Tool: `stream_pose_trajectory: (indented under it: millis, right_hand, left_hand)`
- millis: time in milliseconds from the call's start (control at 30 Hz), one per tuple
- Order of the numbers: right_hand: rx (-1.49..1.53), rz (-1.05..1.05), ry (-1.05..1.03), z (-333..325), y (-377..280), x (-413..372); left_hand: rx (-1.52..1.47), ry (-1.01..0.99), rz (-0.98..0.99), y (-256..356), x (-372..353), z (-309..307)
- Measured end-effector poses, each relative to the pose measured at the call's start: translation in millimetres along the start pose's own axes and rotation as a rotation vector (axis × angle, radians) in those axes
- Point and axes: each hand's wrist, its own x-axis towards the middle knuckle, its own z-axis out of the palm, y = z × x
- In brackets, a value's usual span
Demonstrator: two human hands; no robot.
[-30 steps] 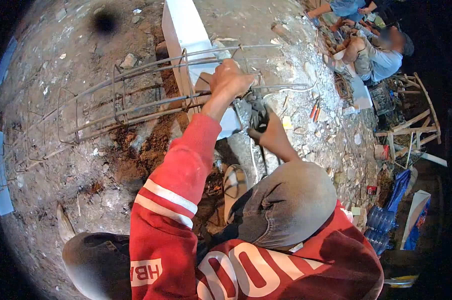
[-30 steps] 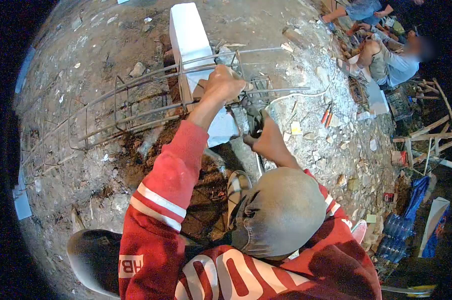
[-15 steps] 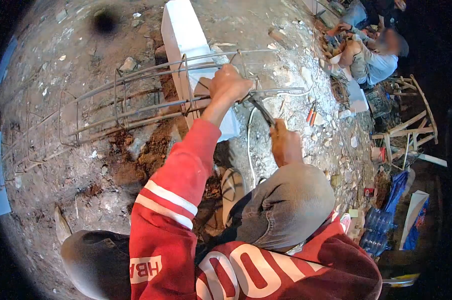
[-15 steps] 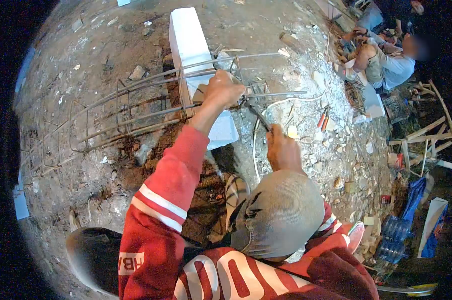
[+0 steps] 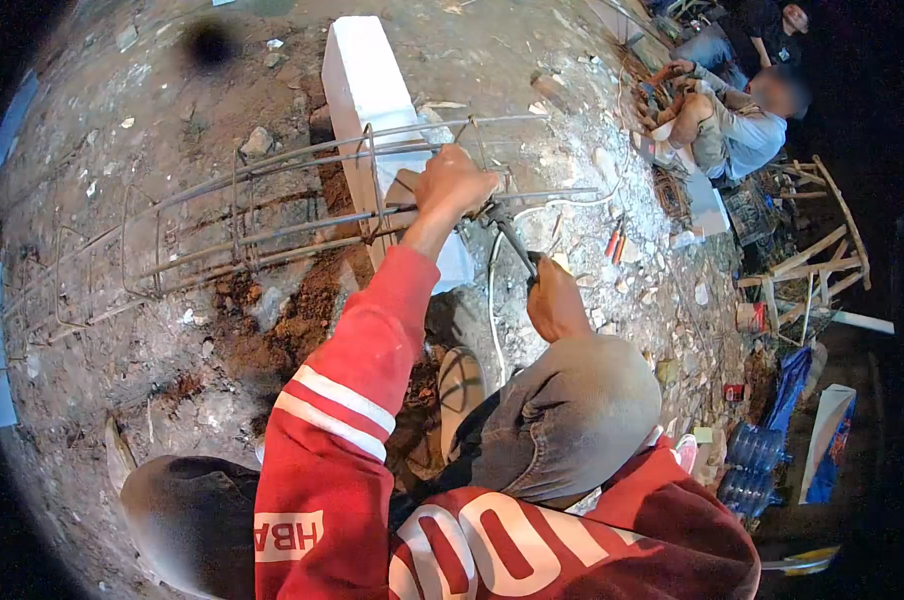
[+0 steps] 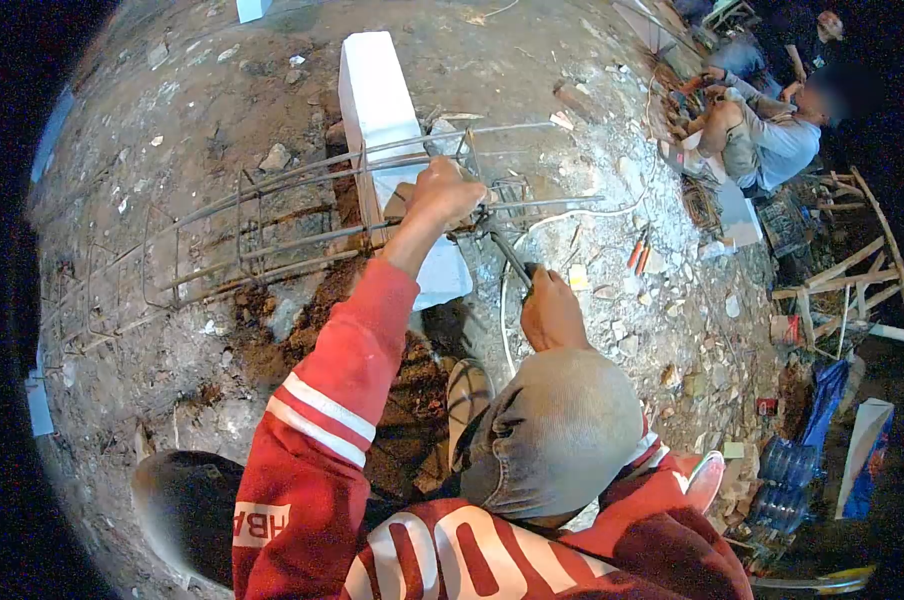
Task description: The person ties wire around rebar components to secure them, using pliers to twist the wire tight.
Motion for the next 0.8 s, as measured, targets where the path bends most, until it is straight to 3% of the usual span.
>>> stream_pose_trajectory:
  millis: [100,133,300,367,500,633,700,800]
  right_hand:
    - [0.003,0.016,-0.182,-12.3,3.3,8.4]
    - [-0.02,0.132,-0.219,-16.7,-3.4,12.0]
    - [-0.078,0.231,-0.19,-15.5,-17.0,11.9]
    - [-0.077,0.209,-0.144,-12.8,-17.7,13.2]
    - [0.069,0.243,-0.188,-11.5,-16.2,10.2]
    - [0.042,0.2,-0.172,-14.9,-15.7,9.7]
    - [0.011,0.285,-0.284,-29.5,-26.6,10.2]
    - [0.071,0.271,-0.264,-25.7,-24.9,8.4]
  left_hand:
    - [0.001,-0.018,-0.015,0.2,2.6,0.3]
    - [0.013,-0.023,-0.01,0.7,1.6,-0.3]
    - [0.022,-0.098,0.038,-6.2,13.3,2.9]
    - [0.2,-0.205,0.127,-5.7,22.3,3.1]
    - [0.308,-0.033,0.171,-0.5,32.8,19.7]
    - [0.373,-0.024,0.158,-1.5,40.9,31.9]
    - [0.238,-0.163,0.205,-11.1,57.2,39.9]
    - [0.218,-0.231,0.123,-0.9,50.7,29.3]
